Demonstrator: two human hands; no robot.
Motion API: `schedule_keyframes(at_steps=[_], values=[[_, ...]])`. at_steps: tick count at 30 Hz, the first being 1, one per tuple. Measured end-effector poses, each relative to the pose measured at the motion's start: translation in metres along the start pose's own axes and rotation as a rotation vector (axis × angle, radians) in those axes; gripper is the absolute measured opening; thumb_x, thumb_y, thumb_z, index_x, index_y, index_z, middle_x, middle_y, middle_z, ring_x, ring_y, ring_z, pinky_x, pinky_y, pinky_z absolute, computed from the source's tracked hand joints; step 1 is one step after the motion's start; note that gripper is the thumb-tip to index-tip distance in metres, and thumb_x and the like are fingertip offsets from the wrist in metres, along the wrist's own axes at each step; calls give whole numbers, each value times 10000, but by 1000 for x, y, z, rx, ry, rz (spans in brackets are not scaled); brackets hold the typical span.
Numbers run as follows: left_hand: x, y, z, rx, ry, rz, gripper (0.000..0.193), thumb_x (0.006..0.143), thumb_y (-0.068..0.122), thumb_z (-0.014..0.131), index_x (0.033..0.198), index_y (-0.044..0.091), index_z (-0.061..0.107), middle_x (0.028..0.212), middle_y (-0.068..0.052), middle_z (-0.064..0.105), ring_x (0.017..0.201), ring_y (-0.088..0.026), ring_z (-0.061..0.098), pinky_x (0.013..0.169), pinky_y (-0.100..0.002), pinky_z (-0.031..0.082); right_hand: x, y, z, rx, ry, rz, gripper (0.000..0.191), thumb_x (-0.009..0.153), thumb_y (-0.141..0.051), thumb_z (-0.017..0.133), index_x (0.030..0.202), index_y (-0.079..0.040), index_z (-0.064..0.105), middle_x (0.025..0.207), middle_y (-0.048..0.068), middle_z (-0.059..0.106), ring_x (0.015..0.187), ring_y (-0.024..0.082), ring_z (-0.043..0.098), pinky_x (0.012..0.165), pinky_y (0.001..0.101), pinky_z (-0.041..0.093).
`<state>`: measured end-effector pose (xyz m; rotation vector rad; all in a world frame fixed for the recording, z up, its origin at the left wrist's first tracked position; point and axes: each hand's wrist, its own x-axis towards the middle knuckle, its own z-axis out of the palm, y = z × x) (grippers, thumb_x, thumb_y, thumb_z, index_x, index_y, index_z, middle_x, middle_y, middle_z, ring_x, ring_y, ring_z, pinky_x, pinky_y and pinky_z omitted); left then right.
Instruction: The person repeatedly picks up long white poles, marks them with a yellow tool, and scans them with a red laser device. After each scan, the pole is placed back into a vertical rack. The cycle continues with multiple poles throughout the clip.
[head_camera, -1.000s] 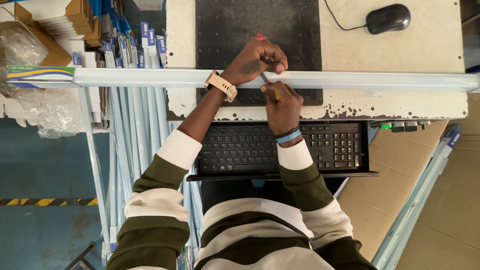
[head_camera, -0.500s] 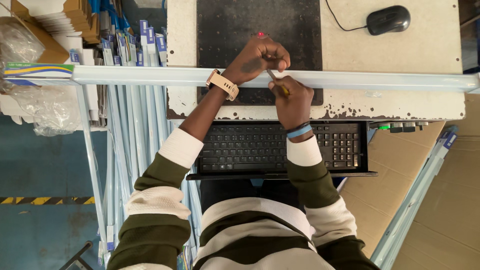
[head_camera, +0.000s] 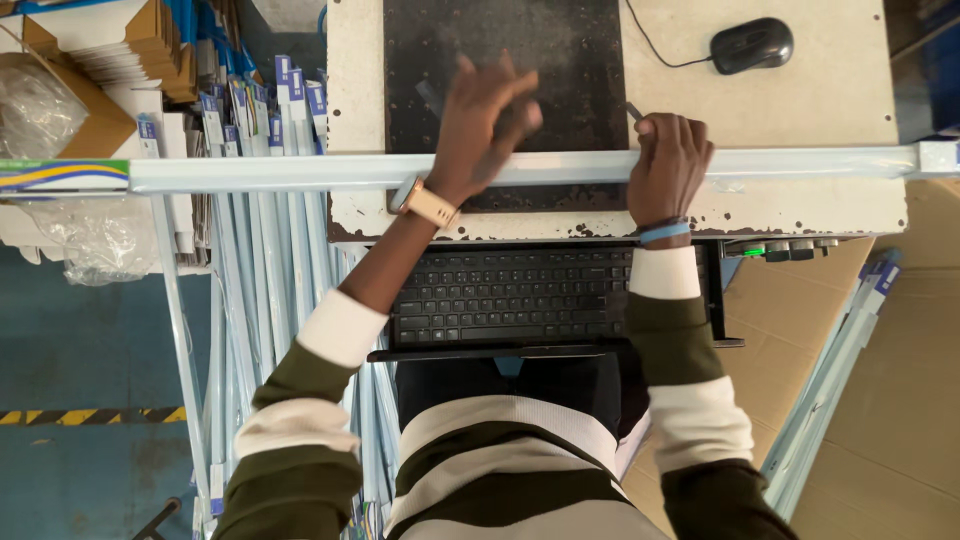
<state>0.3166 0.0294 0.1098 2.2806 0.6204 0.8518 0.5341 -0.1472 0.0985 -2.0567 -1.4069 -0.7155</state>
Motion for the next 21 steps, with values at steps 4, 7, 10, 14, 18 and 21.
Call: schedule_keyframes(at_steps=[4,7,10,14,18,21], values=[[-35,6,-16,307,-175,135,664,790,635,749,1195,110,730,1127,-79,646,1150,-298,550,1033,-535,363,8,5,32,91,-286,194,123,1123,-150,559,1027,-97,615,861,57,685,807,215,631,796,406,444],[-31,-4,-23,395,-138,122,580,720,546,836,1104,118,754,1056,-48,645,1068,-274,567,944,-492,406,25,-8,50,110,-318,203,109,1122,-168,539,1074,-91,599,931,82,684,868,232,608,834,404,445],[-6,-22,-25,409,28,152,572,711,433,878,1173,118,758,1073,-41,653,1043,-283,569,908,-460,408,40,-27,58,137,-197,25,94,1099,-154,569,1032,-92,591,1002,87,675,965,250,596,894,427,425],[22,-43,-24,322,89,97,513,661,361,905,1111,150,773,1058,-5,687,1013,-269,582,945,-412,424,55,-42,56,379,-249,-90,337,1027,-340,716,1059,-63,525,1002,114,600,995,287,563,984,467,366],[26,-49,-18,294,162,153,518,667,366,925,1083,110,751,1066,-24,696,1022,-266,601,934,-421,411,67,-41,59,396,-310,-116,556,916,-518,829,1021,-91,489,988,120,579,1003,319,516,1023,462,328],[24,-47,-15,302,199,132,505,665,351,926,1075,113,751,1067,-23,700,1023,-265,604,934,-421,404,73,-37,66,502,-287,-108,628,890,-558,845,967,-89,433,1032,81,633,1028,320,515,1056,469,317]])
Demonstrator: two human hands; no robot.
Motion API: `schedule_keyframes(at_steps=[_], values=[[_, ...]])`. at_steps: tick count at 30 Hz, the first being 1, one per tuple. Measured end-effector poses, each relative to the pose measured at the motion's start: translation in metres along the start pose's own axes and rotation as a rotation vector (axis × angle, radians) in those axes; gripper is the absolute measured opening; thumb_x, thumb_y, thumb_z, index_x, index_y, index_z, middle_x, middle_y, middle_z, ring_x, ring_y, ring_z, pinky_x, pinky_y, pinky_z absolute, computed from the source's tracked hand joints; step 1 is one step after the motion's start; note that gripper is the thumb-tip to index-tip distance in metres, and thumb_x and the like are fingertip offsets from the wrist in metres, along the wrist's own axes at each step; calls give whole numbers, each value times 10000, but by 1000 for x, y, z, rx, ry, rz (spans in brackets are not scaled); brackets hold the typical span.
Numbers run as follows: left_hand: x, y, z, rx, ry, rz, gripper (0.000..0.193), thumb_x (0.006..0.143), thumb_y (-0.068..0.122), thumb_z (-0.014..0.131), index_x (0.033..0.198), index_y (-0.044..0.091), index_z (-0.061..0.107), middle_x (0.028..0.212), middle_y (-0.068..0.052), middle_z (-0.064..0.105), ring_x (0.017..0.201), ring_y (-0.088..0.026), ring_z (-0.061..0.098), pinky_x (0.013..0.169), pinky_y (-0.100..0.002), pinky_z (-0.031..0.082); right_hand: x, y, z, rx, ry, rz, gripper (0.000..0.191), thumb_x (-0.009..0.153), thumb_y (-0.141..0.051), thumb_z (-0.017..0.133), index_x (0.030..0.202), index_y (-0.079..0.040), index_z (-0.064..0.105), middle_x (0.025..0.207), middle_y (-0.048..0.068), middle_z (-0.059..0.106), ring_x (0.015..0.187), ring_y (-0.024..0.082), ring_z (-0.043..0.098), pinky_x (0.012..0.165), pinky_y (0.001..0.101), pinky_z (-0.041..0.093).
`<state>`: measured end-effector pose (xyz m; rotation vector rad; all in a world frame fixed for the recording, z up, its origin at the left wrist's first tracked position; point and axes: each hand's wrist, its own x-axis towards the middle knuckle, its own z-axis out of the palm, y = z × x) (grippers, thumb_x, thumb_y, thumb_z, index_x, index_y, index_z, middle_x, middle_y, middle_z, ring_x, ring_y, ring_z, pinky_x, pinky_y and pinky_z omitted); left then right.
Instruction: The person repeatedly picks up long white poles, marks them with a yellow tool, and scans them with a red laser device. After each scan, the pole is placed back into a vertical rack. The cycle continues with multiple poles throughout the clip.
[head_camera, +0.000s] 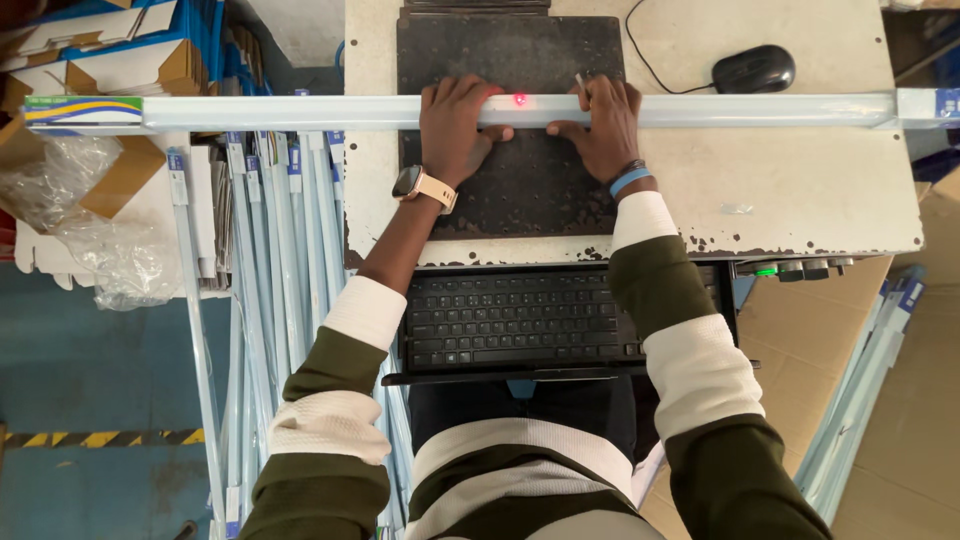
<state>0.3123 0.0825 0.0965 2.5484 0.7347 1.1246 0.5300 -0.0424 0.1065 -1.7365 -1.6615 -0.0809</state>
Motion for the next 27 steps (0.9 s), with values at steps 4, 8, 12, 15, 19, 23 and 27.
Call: schedule_keyframes(at_steps=[4,8,12,15,19,23,27], values=[[1,4,-4,-23,9,-4,483,703,399,926,1061,125,752,1058,-12,702,1011,-264,608,936,-417,403,-2,8,3,8,-8,40,637,868,-570,857,968,-107,432,1011,71,629,1034,312,516,1078,465,314],[4,7,-8,-48,39,39,590,664,516,943,1035,100,749,1023,-41,695,966,-280,604,882,-429,394,-3,9,6,32,3,53,698,840,-588,873,940,-85,401,983,60,621,1004,309,506,1073,470,314],[5,10,-8,-4,-10,-8,502,720,476,901,1049,127,754,1073,-9,715,997,-259,604,917,-419,388,0,-2,0,-39,43,34,654,833,-572,883,1005,-73,496,997,131,530,1020,303,488,963,454,374],[5,9,-8,-6,-22,-26,475,718,472,874,1040,143,760,1077,6,725,1024,-256,604,937,-418,377,-21,-29,-25,132,190,86,551,1002,-486,799,1247,-47,574,1174,115,525,1024,247,482,901,400,452],[5,7,-7,-23,5,-15,496,732,525,866,1020,136,758,1056,15,733,1016,-256,599,956,-429,366,-115,-79,-75,117,224,266,371,1055,-378,723,1233,-64,634,1048,59,590,902,184,514,802,349,471],[5,6,-6,-21,39,2,503,741,551,828,1024,141,758,1070,22,736,1017,-244,601,964,-424,366,-196,-114,-87,-19,101,380,301,986,-304,700,1140,-56,624,1103,83,702,770,210,553,692,359,495],[4,6,-6,-15,27,7,523,759,586,806,1021,136,758,1050,29,735,1001,-248,599,964,-427,371,-237,-131,-84,-191,119,243,251,1016,-244,693,1035,-64,520,1231,90,693,1189,335,641,1047,466,477]])
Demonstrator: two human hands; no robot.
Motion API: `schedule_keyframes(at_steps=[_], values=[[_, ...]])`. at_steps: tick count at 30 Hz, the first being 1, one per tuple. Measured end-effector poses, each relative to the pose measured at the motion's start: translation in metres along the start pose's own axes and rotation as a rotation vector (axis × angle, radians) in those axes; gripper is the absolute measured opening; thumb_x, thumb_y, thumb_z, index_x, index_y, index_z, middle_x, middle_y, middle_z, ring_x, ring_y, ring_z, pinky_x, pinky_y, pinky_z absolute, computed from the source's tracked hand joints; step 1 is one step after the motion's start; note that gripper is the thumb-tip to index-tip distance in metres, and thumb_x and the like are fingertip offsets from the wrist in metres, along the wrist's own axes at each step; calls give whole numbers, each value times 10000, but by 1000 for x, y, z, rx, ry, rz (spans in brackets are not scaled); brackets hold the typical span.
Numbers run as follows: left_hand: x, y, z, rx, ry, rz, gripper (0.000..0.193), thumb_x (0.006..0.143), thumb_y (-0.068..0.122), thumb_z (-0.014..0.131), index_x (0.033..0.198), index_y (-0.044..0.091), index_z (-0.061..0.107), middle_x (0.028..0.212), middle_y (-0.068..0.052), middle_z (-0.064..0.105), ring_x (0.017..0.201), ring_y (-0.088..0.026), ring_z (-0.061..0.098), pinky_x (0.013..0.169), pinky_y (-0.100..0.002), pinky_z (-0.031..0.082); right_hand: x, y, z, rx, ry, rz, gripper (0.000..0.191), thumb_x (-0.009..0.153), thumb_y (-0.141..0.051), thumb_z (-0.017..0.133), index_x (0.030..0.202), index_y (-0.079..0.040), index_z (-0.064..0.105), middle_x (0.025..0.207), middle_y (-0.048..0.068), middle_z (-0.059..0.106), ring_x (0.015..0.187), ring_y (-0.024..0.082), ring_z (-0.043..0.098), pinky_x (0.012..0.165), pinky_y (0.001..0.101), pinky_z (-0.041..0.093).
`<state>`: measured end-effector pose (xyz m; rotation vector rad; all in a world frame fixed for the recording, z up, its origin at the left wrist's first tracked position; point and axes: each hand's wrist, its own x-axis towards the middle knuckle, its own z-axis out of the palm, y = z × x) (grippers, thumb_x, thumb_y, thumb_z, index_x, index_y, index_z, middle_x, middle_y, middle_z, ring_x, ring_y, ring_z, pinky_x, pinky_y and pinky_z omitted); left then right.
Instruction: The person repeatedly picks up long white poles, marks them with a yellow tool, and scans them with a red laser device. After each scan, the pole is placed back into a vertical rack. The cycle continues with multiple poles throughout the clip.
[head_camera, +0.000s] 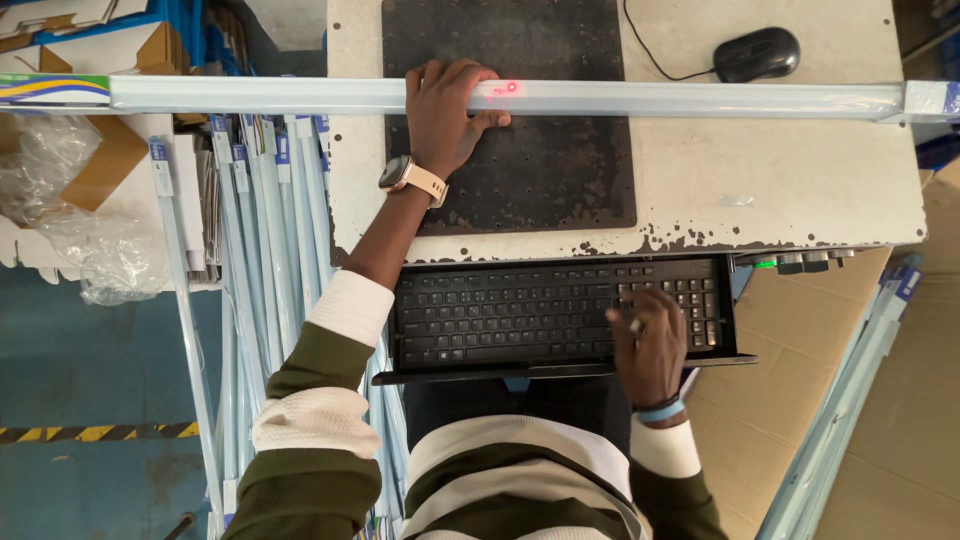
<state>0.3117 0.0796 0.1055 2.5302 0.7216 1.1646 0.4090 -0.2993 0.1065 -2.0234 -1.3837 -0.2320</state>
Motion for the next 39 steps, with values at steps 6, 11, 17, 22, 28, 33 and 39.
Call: schedule_keyframes(at_steps=[6,11,17,22,28,33,39], values=[[1,1,-4,-16,13,25,515,757,569,837,1012,131,748,1043,21,729,990,-251,599,949,-427,371,-21,-8,8,37,-41,14,295,927,-160,758,928,-65,479,1211,121,707,1225,353,597,1051,476,407],[1,3,-4,1,-10,-8,462,747,499,856,1024,144,753,1049,33,735,997,-241,605,954,-430,369,-20,-6,6,45,-32,-44,272,943,-112,755,916,-74,487,1150,82,722,1192,318,637,1070,492,438],[0,3,-2,-2,4,3,495,729,510,879,1025,135,747,1055,25,731,988,-248,599,954,-422,373,-24,-8,5,73,-19,-36,251,940,-81,740,922,-58,491,1143,121,723,1165,363,638,1037,469,456],[0,2,-2,6,-7,-9,485,746,529,836,1029,143,756,1058,38,739,999,-239,605,961,-420,376,-29,-6,9,81,8,10,157,946,-47,722,979,-27,569,1112,135,716,1140,354,646,1028,474,479],[2,2,-2,7,12,23,556,731,593,828,1013,119,759,1052,16,744,983,-242,603,937,-421,379,-32,-2,12,74,11,6,136,956,-45,715,991,-20,587,1109,138,718,1145,357,647,1023,471,489],[0,4,-2,12,-2,-12,514,725,543,838,1028,133,765,1064,33,749,1007,-234,608,944,-413,380,-32,-1,12,82,17,-2,180,965,-39,713,954,-52,533,1134,126,716,1165,354,642,1045,475,479],[0,4,-1,12,-1,-24,486,706,495,870,1026,144,768,1058,41,751,997,-226,606,945,-412,379,-29,-1,11,53,-7,3,186,910,-36,738,1029,-39,594,1126,139,701,1162,364,623,1060,492,460]])
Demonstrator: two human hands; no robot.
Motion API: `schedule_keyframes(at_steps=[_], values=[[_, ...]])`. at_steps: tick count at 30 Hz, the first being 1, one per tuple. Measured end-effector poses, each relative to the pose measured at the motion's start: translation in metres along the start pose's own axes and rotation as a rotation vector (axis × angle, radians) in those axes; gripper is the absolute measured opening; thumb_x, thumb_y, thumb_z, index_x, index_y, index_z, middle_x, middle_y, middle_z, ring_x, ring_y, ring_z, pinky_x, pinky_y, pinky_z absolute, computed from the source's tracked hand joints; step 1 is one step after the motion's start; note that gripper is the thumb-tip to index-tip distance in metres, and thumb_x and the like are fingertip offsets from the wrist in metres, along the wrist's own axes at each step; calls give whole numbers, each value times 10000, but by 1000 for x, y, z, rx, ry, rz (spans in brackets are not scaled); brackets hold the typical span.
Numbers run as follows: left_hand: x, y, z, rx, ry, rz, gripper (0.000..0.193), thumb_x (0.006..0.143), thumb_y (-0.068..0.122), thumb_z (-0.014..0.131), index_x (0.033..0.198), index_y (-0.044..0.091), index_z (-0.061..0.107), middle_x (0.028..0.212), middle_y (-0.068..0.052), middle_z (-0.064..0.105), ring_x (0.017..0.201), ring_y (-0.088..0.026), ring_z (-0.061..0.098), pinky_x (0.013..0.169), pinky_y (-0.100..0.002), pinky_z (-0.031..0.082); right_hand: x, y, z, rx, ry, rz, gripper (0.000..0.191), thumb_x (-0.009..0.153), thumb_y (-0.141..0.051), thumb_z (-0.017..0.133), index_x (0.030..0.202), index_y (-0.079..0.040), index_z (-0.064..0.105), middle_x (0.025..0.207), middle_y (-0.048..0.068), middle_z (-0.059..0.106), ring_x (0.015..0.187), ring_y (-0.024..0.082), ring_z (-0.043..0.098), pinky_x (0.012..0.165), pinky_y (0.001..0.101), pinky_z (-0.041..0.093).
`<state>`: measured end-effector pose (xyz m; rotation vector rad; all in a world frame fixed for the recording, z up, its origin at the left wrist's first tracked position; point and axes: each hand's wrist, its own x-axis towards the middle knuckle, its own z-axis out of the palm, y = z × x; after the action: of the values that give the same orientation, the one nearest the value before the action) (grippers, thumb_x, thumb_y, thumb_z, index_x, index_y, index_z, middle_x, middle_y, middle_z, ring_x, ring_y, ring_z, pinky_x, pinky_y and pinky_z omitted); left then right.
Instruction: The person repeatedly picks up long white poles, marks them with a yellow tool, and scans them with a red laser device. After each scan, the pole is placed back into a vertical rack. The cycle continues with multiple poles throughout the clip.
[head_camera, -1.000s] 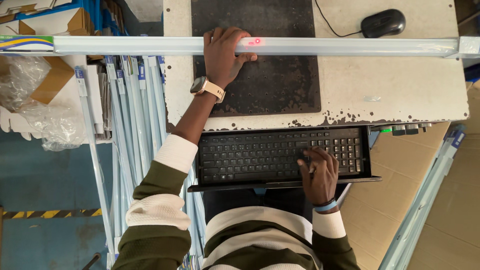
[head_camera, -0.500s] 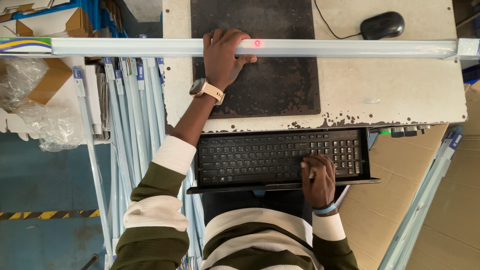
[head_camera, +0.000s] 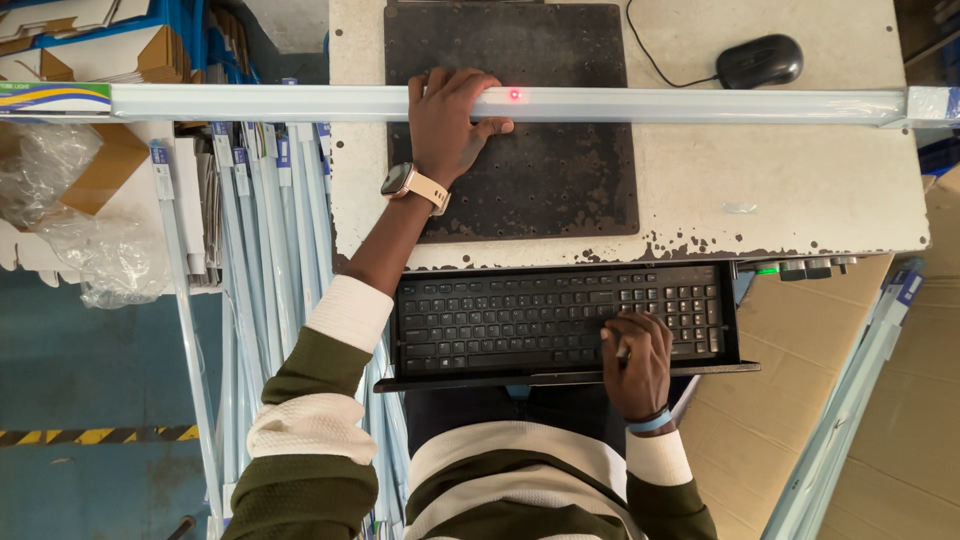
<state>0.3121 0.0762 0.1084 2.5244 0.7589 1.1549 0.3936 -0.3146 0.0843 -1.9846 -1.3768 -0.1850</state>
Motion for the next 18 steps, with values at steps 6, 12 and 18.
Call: schedule_keyframes(at_steps=[6,12,18], values=[[0,0,0,7,-2,3,476,709,483,870,1028,145,769,1061,43,749,995,-226,606,947,-406,379,0,-3,0,38,9,22,190,926,-31,730,1004,-49,557,1140,132,704,1192,350,635,1056,477,455],[0,0,0,9,-2,8,485,705,487,876,1027,140,770,1058,38,748,999,-233,603,949,-409,378,0,-2,0,58,6,7,269,944,-20,712,909,-64,449,1112,122,712,1191,342,640,1054,476,461],[-1,0,1,9,-4,4,475,706,476,877,1028,142,772,1069,37,751,1007,-228,607,952,-413,377,0,-1,1,45,-4,13,275,931,-13,713,907,-63,444,1095,122,718,1179,358,637,1041,481,465]])
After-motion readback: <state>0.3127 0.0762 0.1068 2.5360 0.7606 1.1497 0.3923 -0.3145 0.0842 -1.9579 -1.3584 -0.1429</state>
